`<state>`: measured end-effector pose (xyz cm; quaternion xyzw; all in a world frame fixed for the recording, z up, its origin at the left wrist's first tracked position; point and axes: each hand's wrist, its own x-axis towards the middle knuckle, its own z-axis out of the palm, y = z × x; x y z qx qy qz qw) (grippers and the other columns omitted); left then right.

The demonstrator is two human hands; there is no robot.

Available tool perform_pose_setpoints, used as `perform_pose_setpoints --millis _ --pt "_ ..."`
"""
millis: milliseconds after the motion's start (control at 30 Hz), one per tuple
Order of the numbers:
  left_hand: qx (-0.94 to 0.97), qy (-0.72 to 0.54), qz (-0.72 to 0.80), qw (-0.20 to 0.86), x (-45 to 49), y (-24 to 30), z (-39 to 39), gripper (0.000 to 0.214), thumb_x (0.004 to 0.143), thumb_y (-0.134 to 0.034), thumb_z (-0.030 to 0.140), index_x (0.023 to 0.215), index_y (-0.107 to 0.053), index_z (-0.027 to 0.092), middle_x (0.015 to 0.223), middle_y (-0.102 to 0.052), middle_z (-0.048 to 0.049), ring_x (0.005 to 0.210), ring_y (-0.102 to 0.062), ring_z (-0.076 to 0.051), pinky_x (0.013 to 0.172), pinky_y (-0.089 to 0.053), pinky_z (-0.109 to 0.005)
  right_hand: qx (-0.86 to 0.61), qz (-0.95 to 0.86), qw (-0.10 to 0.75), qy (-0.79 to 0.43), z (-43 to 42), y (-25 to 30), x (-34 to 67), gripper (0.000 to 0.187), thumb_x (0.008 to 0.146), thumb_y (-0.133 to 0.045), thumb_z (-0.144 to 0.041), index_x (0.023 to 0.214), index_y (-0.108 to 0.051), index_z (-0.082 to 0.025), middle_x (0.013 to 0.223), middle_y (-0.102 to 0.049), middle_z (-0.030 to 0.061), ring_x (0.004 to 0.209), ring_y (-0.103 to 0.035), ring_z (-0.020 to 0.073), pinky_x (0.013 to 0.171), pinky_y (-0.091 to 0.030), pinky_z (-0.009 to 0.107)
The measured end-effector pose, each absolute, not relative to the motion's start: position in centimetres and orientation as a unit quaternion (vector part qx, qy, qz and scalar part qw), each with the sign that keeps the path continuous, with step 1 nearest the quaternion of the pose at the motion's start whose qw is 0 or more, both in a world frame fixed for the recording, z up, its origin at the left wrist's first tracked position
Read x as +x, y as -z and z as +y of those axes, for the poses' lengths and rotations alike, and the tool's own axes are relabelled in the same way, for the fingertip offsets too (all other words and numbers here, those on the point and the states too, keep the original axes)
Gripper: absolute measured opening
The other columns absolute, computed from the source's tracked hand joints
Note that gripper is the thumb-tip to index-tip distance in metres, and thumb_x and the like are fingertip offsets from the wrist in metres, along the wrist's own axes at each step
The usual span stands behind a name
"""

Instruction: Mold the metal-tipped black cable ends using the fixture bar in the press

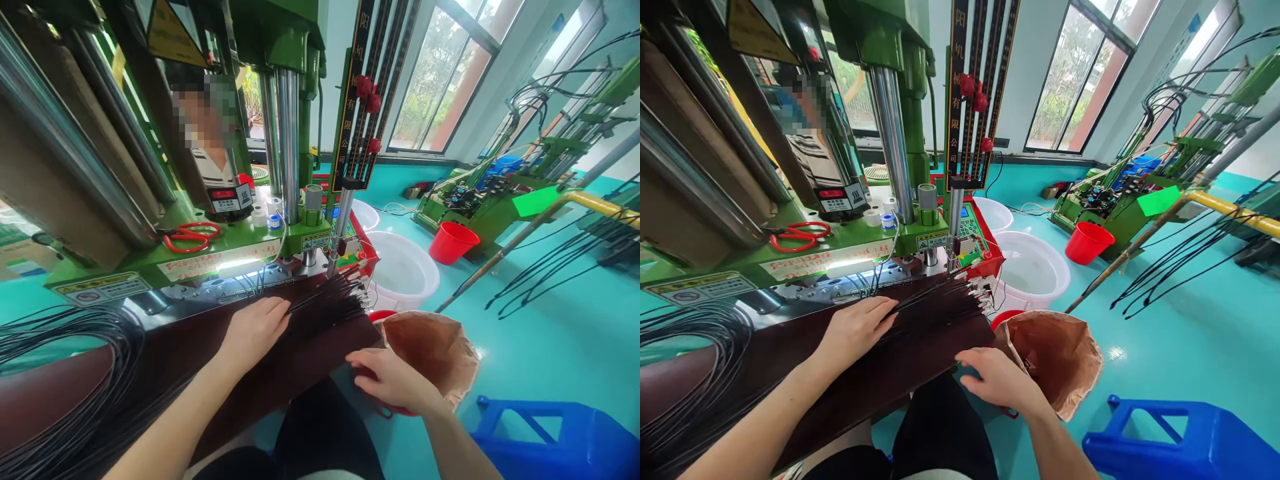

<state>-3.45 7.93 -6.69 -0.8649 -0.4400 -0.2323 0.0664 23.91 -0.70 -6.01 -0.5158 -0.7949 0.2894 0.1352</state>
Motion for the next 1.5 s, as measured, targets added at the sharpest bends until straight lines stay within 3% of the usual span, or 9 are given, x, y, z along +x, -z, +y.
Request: perform_pose_setpoints --millis 100,333,433,533,700,800,933,1167,1500 --pt "-0.829 0.321 -0.457 0.003 -3.8 6.1 7.6 0.023 0.085 -0.041 0.030 0.093 -0.058 0.016 0.098 -0.065 -0.0068 0.091 -0.059 -0.017 0.081 -0.046 -0.029 -0.441 -0.797 0.203 -0.360 -0.1 5.2 22.0 0.032 0.078 -0.049 -0.018 0.109 -0.060 -0.019 0.092 -0.067 0.0041 0.086 -0.060 0.0154 0.082 -0.043 0.026" --pt "-0.758 0.296 -0.464 -0.350 -3.7 4.9 6.3 0.022 0.086 -0.035 0.037 0.087 -0.049 0.020 0.073 -0.065 -0.0013 0.063 -0.061 -0.015 0.062 -0.048 -0.027 -0.265 -0.528 0.350 -0.727 4.1 7.2 16.2 0.032 0.074 -0.061 -0.032 0.099 -0.059 -0.012 0.071 -0.066 0.0056 0.063 -0.063 0.0154 0.066 -0.050 0.034" --pt "-0.745 0.384 -0.484 -0.250 -3.8 5.3 6.5 0.019 0.081 -0.042 0.036 0.089 -0.049 0.020 0.098 -0.062 -0.0077 0.091 -0.058 -0.021 0.079 -0.044 -0.033 -0.250 -0.514 0.310 -0.760 5.5 7.7 15.1 0.027 0.074 -0.061 -0.032 0.088 -0.061 -0.009 0.064 -0.064 0.0056 0.054 -0.062 0.0152 0.056 -0.049 0.030" --pt "-0.721 0.387 -0.488 -0.304 -4.4 5.0 6.7 0.018 0.082 -0.042 0.037 0.080 -0.048 0.020 0.082 -0.060 -0.0040 0.074 -0.056 -0.016 0.070 -0.044 -0.029 -0.220 -0.529 0.254 -0.780 6.0 7.7 15.0 0.025 0.077 -0.058 -0.030 0.085 -0.062 -0.007 0.062 -0.064 0.0065 0.052 -0.061 0.0159 0.053 -0.048 0.029" --pt "-0.655 0.322 -0.417 -0.541 -4.4 4.2 5.7 0.025 0.084 -0.041 0.042 0.074 -0.041 0.019 0.057 -0.044 0.0057 0.042 -0.034 -0.005 0.042 -0.029 -0.019 -0.150 -0.450 0.464 -0.748 6.8 6.1 14.6 0.049 0.066 -0.071 -0.027 0.111 -0.053 -0.019 0.104 -0.063 0.0083 0.096 -0.059 0.0204 0.082 -0.045 0.036" --pt "-0.619 0.303 -0.405 -0.601 -3.4 5.1 4.7 0.026 0.082 -0.043 0.044 0.079 -0.040 0.019 0.052 -0.037 0.0083 0.039 -0.027 -0.004 0.037 -0.020 -0.018 -0.117 -0.411 0.548 -0.719 7.9 4.3 14.5 0.044 0.067 -0.070 -0.031 0.107 -0.055 -0.020 0.102 -0.064 0.0071 0.095 -0.059 0.0220 0.087 -0.042 0.041" --pt "-0.595 0.316 -0.425 -0.605 -2.1 6.6 3.9 0.028 0.081 -0.045 0.046 0.079 -0.040 0.019 0.052 -0.038 0.0087 0.038 -0.028 -0.003 0.037 -0.022 -0.017 -0.187 -0.408 0.578 -0.681 8.8 3.0 15.0 0.020 0.079 -0.057 -0.028 0.094 -0.061 -0.016 0.080 -0.069 0.0059 0.078 -0.064 0.0207 0.080 -0.045 0.041" --pt "-0.613 0.367 -0.457 -0.529 0.3 4.6 5.3 0.026 0.077 -0.049 0.044 0.083 -0.048 0.019 0.064 -0.053 0.0023 0.052 -0.051 -0.011 0.048 -0.041 -0.023 -0.223 -0.466 0.546 -0.659 8.1 2.9 16.6 0.025 0.084 -0.051 -0.028 0.101 -0.062 -0.015 0.088 -0.068 0.0080 0.083 -0.063 0.0199 0.081 -0.045 0.038" --pt "-0.645 0.404 -0.428 -0.488 2.3 2.3 7.7 0.023 0.072 -0.057 0.036 0.061 -0.051 0.017 0.062 -0.050 0.0030 0.063 -0.045 -0.012 0.062 -0.035 -0.023 -0.231 -0.467 0.537 -0.663 8.1 3.3 17.6 0.025 0.081 -0.055 -0.030 0.100 -0.064 -0.018 0.093 -0.067 0.0072 0.087 -0.061 0.0201 0.079 -0.046 0.036"
